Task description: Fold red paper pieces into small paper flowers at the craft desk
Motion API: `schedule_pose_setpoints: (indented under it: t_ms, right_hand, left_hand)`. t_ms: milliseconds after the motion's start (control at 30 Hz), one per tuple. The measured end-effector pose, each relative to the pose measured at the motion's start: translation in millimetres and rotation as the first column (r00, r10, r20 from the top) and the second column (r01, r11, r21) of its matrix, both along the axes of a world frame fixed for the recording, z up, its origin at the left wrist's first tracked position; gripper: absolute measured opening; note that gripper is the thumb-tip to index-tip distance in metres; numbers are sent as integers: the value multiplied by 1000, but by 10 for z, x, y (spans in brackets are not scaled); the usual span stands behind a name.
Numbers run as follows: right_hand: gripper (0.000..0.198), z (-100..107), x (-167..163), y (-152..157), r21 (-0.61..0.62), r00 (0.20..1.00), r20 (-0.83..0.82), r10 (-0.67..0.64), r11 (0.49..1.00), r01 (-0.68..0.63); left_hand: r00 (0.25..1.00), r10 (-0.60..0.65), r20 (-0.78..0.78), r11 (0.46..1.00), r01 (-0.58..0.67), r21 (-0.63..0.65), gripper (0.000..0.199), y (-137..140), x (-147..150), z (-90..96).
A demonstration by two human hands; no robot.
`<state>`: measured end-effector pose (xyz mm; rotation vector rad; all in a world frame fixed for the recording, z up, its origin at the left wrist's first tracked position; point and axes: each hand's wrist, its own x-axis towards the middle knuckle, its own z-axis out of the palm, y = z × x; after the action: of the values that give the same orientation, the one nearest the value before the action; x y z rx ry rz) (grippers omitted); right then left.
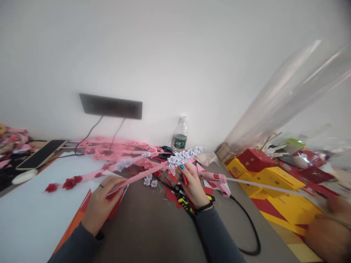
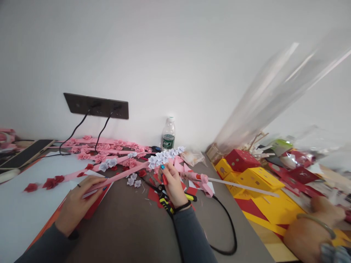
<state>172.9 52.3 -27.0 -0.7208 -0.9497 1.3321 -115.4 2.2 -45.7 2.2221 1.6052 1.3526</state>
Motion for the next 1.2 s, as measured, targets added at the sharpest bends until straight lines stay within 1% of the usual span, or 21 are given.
schedule_pose_setpoints:
  t_ms: [200, 433, 567, 633, 733, 800, 900, 967, 1033, 1100, 1133, 1200]
  right_hand:
    - [46, -8, 5, 6, 24, 999, 30, -15, 1000, 14]
    - [45, -24, -3, 10, 31, 998, 63, -11, 999, 10]
    - [45, -27, 2, 12, 34, 998, 56, -2, 999, 0]
    - [40, -22, 7, 10, 40, 998, 61, 6, 999, -9]
    - [27, -10, 14, 2, 46, 997, 79, 22, 999, -26]
    - [28, -2, 18, -4, 43, 996, 85, 29, 999, -33]
    - [30, 2, 20, -11, 41, 996, 86, 36, 998, -40]
    - [30, -2, 21, -13, 39, 996, 86, 39, 998, -43]
    - [30, -11, 21, -12, 36, 996, 84, 41, 998, -44]
    - [29, -22, 23, -9, 34, 996, 82, 46, 998, -49]
    - [29, -29, 23, -7, 35, 995, 82, 50, 998, -53]
    - [29, -41, 26, -1, 36, 995, 84, 55, 998, -58]
  left_hand:
    - [1000, -9, -8, 1000, 9, -7, 20, -2, 8, 30]
    - [1000, 28, 0, 998, -28, 55, 13, 11, -9, 27]
    - [999, 36, -5, 998, -36, 49, 12, 2, -16, 35]
    - [999, 43, 2, 998, -43, 39, 12, -9, -17, 35]
    - [995, 85, 51, 996, -86, 12, 16, -28, -23, 22]
    - [987, 131, 91, 991, -132, 5, 20, -39, -30, 17]
    - [979, 180, 93, 980, -186, 69, 20, -60, -31, 49]
    - [987, 156, 23, 978, -158, 137, 17, -90, -25, 109]
    - [994, 76, -83, 983, -60, 172, 17, -143, -23, 190]
    - [988, 4, -156, 985, 23, 173, 19, -226, -43, 275]
    - [985, -11, -174, 984, 41, 174, 20, -277, -65, 313]
    - [983, 7, -182, 983, 26, 179, 21, -397, -143, 373]
